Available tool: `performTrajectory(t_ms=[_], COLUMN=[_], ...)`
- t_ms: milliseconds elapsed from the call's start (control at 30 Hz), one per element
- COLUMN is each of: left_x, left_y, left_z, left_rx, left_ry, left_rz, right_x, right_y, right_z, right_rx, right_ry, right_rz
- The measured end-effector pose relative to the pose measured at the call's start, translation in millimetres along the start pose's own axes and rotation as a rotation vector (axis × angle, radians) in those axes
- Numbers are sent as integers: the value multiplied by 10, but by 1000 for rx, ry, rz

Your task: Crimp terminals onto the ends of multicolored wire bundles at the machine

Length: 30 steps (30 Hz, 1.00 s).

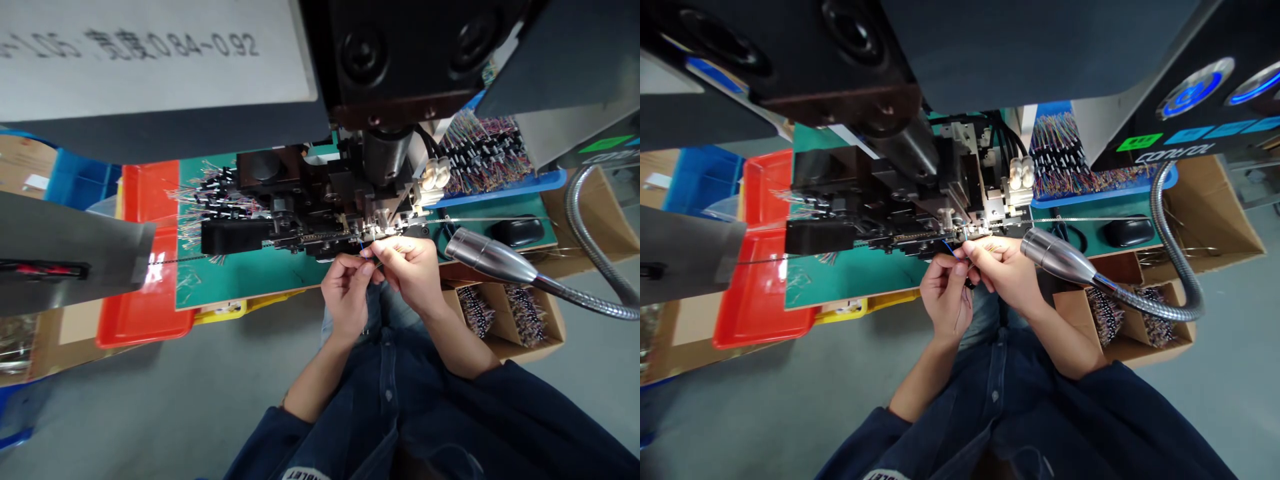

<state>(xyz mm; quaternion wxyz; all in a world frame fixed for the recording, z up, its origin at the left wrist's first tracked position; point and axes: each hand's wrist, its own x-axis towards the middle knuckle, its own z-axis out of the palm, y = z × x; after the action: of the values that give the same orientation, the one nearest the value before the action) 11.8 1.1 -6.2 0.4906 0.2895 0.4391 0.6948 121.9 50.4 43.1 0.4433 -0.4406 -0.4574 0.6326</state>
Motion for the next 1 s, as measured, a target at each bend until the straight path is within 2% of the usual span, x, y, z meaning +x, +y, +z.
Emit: performTrajectory(t_ms=[367,600,867,1000], left_x=[49,38,15,24], left_y=[72,66,29,55], left_z=[80,50,-8,-13], left_rx=[-24,15,1,23], left_ry=[50,37,-30,-50], left_rz=[57,41,13,16], right_x=[29,25,-1,-12], right_y=[55,58,-104,-61], right_z=[4,0,14,5], right_rx=[140,82,-54,-34], right_ry=[10,20,-12,-4], right_rz=[57,52,-22,-23])
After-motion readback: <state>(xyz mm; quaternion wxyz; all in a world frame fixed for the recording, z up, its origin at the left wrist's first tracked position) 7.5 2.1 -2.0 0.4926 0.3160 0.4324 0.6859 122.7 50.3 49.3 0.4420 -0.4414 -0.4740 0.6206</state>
